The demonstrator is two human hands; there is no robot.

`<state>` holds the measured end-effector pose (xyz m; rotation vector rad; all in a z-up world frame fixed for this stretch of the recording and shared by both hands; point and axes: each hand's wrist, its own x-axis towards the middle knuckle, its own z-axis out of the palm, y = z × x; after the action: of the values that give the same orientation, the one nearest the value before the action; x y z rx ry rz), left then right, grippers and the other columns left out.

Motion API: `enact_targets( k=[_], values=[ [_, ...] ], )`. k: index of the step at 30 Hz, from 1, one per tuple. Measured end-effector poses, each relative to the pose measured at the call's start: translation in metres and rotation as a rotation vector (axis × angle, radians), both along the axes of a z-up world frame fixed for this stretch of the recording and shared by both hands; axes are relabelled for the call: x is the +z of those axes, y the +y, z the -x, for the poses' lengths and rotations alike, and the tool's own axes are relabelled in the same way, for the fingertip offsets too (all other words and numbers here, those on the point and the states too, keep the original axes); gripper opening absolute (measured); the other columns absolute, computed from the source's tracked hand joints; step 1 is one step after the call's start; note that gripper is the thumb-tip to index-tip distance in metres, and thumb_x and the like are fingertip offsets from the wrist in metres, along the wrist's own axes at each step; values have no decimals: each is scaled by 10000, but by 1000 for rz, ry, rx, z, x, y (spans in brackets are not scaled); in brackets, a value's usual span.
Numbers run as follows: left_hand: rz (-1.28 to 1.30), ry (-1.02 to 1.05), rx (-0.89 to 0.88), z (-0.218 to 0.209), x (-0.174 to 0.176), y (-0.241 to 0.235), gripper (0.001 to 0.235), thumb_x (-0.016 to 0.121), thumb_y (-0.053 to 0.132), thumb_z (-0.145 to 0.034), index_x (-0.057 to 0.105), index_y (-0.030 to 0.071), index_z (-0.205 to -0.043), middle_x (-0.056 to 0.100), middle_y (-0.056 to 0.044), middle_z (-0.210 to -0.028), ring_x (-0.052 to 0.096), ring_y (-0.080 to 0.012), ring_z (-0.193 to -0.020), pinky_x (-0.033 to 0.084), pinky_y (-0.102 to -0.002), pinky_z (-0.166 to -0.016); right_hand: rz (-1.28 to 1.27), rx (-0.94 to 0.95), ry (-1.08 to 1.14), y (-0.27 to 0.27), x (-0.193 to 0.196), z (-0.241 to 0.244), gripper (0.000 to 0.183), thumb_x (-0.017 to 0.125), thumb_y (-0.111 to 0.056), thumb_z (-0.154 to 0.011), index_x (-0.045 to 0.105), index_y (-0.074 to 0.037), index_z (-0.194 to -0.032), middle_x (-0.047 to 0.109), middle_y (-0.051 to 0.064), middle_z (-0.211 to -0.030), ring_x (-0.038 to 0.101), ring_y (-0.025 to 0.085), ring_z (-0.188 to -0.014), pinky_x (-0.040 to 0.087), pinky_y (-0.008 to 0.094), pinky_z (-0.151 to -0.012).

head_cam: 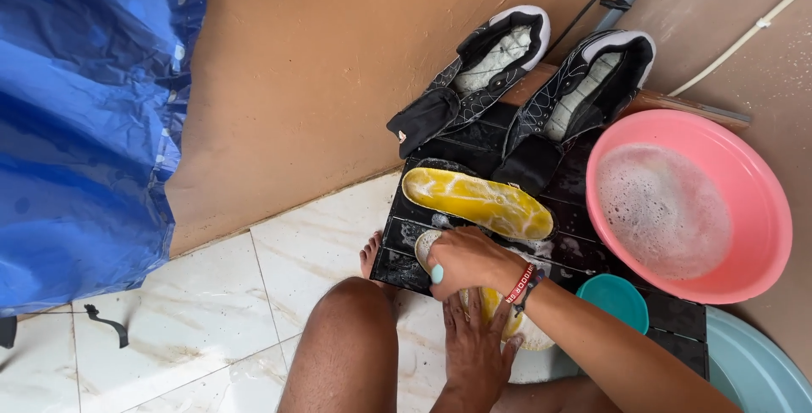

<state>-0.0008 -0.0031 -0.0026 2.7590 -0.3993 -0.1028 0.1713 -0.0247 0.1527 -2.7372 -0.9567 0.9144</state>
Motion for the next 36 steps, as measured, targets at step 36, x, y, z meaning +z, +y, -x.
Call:
enact_targets(
  k=[36],
  values=[
    [-110,-405,90,0,2,3,789,395,662,-887,253,365,-1604,51,-264,-1757,154,-544,-1499,119,-618,-1224,36,44,82,13,5,-16,254,784,-370,-725,705,-130,-699,675,69,-692,653,253,-715,520,410,-634]
  ],
)
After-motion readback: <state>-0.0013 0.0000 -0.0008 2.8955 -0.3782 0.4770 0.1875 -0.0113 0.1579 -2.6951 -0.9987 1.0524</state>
